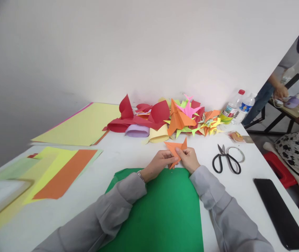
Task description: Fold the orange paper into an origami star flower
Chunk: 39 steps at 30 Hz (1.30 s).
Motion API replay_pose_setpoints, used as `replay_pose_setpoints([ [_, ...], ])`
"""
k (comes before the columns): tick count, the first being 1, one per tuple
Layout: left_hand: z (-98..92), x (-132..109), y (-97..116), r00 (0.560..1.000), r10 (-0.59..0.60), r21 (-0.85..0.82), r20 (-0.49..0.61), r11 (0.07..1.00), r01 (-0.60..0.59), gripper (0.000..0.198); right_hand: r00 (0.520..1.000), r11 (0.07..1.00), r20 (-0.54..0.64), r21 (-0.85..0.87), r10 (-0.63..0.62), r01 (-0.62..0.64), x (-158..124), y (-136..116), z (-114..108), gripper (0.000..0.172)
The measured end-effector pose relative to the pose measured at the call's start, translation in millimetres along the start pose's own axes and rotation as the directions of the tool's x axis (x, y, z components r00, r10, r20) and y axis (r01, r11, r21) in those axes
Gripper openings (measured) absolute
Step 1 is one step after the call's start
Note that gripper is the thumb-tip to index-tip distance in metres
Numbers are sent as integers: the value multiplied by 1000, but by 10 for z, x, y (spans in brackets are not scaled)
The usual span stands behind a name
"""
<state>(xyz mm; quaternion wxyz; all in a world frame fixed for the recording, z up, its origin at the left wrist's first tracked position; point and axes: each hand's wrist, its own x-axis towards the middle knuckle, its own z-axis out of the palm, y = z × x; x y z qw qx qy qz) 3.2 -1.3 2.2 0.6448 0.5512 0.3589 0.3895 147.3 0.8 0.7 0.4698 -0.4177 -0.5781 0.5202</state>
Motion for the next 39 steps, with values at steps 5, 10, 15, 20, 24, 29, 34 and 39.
replay_pose_setpoints([
  [5, 13, -2, 21, 1000, 11, 50, -11, 999, -10, 29, 990, 1000, -144, -17, -11, 9, 8, -2, 3, 49],
  [10, 22, -5, 46, 1000, -11, 104, 14, 995, 9, 32, 977, 998, -214, -55, 16, -29, 14, -19, 1, 53],
  [15, 18, -1, 29, 999, -11, 132, 35, 991, 6, 33, 943, 991, -332, -112, 30, -71, 41, 3, 5, 55],
  [20, 22, 9, 15, 1000, -8, 66, 5, 998, 8, 34, 955, 993, -283, -56, 85, -105, 48, 15, 3, 55],
  [24, 28, 6, 22, 999, 9, 38, -43, 999, -7, 32, 988, 999, -154, -49, 14, -22, 45, 47, -19, 51],
  [29, 31, 2, 37, 999, -3, 51, -40, 999, 5, 33, 991, 989, -106, -135, -76, 61, 37, 60, -28, 49],
  [34, 27, 20, 40, 1000, -31, 88, 7, 996, 30, 38, 987, 981, -121, -175, -105, 83, 29, 28, -19, 47],
  [39, 40, 35, 13, 999, -8, 89, -46, 996, 12, 34, 982, 984, -160, -165, -98, 72, 25, 36, -17, 49],
])
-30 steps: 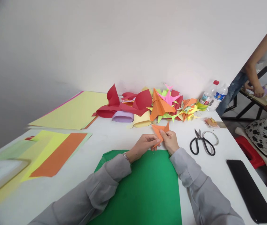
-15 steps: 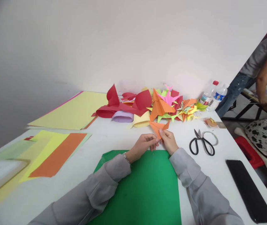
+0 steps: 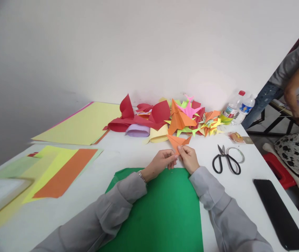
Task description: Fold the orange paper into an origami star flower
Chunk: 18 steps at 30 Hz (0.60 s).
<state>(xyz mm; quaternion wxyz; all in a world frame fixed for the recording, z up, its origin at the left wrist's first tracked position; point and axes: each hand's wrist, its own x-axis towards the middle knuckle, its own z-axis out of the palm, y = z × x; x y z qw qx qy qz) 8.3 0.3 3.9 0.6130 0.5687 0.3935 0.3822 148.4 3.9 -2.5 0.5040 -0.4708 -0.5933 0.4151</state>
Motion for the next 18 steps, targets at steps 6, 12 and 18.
replay_pose_setpoints([
  [6, 4, -10, -14, 999, 25, 4, -41, 1000, -25, 33, 999, 999, -47, -31, 24, -26, 9, 16, 0, 51],
  [12, -11, -23, -2, 999, 10, -22, -46, 1000, -11, 38, 1000, 999, -22, -38, 16, -16, 33, 31, 2, 52],
  [18, -21, -9, 2, 999, 27, -63, -46, 998, -30, 34, 996, 997, 80, 58, 39, -43, 11, 65, -4, 51],
])
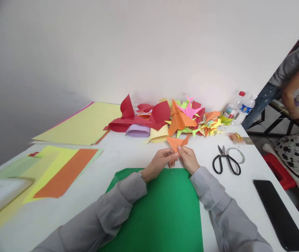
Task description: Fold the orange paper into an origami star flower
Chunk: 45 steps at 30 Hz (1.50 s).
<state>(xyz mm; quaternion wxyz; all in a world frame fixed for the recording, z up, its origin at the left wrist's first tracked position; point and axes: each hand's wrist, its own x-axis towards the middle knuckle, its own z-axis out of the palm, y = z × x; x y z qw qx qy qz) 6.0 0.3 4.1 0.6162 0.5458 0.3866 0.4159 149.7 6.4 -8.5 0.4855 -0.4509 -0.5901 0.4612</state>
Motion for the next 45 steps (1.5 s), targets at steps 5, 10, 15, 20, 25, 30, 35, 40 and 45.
replay_pose_setpoints([
  [5, -18, 3, -12, 1000, -3, -51, 5, 999, 3, 30, 998, 993, -32, 110, 49, -45, 13, 38, -5, 50],
  [10, -19, -11, 0, 1000, -15, -47, 20, 999, 16, 25, 990, 975, -128, 217, 66, -37, 38, 10, -5, 45],
  [15, 4, -21, 42, 999, -28, -28, 28, 999, 29, 27, 993, 980, -114, 200, 36, -13, 21, -22, 2, 42],
  [20, -3, -29, 47, 1000, -6, -23, 29, 1000, 7, 30, 997, 981, -65, 190, 50, -37, -1, -65, 12, 40],
  [25, -7, -9, 4, 999, 19, -19, 27, 1000, -18, 29, 998, 981, -43, 188, 45, -36, -10, -130, 24, 41],
  [30, -10, -4, -5, 999, 25, -27, 39, 999, -24, 30, 999, 981, -34, 189, 40, -33, 0, -88, 15, 41],
  [35, -23, -24, 10, 997, -10, 40, 81, 999, 7, 29, 998, 984, 23, 167, 52, -55, -10, -61, 7, 38],
  [40, -13, -29, 29, 996, -30, 71, 85, 997, 24, 27, 999, 978, 12, 202, 52, -53, -8, -72, 4, 39],
  [45, -2, -33, 55, 994, -37, 62, 107, 998, 30, 27, 998, 976, -32, 213, 51, -43, 8, -13, -14, 40],
])
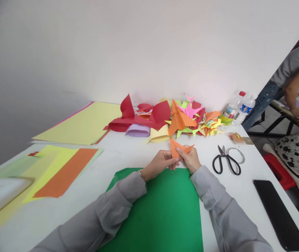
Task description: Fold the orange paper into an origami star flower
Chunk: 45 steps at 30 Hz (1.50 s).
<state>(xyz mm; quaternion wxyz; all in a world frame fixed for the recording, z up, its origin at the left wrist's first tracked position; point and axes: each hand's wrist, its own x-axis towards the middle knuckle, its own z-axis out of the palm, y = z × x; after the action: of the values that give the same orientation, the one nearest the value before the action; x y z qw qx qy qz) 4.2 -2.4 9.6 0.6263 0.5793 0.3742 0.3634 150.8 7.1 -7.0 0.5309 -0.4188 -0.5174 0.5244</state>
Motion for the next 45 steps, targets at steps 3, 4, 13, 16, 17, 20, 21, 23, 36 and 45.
replay_pose_setpoints([
  [3, -7, -2, -3, 1000, 18, -35, -13, 999, -19, 27, 999, 996, 17, 73, 41, -42, 14, 15, 4, 45],
  [4, -10, -1, -8, 1000, 22, -42, -16, 999, -23, 27, 999, 994, 19, 96, 51, -53, 18, 13, 8, 47],
  [13, -30, -3, -31, 999, 9, -17, -44, 1000, -9, 30, 997, 997, -61, 63, 37, -33, 20, 23, -10, 60],
  [16, -32, -10, -25, 1000, -1, -14, -28, 1000, 0, 27, 997, 992, -57, 118, 46, -39, 20, 31, -10, 58],
  [17, -32, -13, -22, 1000, 0, -12, -18, 1000, 0, 26, 997, 990, -54, 137, 54, -46, 20, 30, -8, 57],
  [20, -34, -19, -18, 1000, 9, -14, -15, 1000, -9, 25, 997, 985, -28, 159, 75, -70, 23, 16, -4, 56],
  [21, -34, -19, -18, 1000, 12, -21, -22, 1000, -12, 26, 997, 984, -9, 161, 76, -74, 25, 9, -5, 56],
  [23, -33, -16, -23, 999, 12, -42, -43, 999, -14, 28, 997, 982, 32, 174, 70, -74, 29, -7, -10, 56],
  [36, -62, 30, -87, 984, 1, -206, -179, 978, -38, 26, 999, 982, 24, 186, 30, -34, -12, -123, 7, 36],
  [45, -52, 15, -27, 965, -11, -325, -263, 943, -78, 27, 995, 971, 59, 220, 78, -90, -20, -116, 43, 38],
])
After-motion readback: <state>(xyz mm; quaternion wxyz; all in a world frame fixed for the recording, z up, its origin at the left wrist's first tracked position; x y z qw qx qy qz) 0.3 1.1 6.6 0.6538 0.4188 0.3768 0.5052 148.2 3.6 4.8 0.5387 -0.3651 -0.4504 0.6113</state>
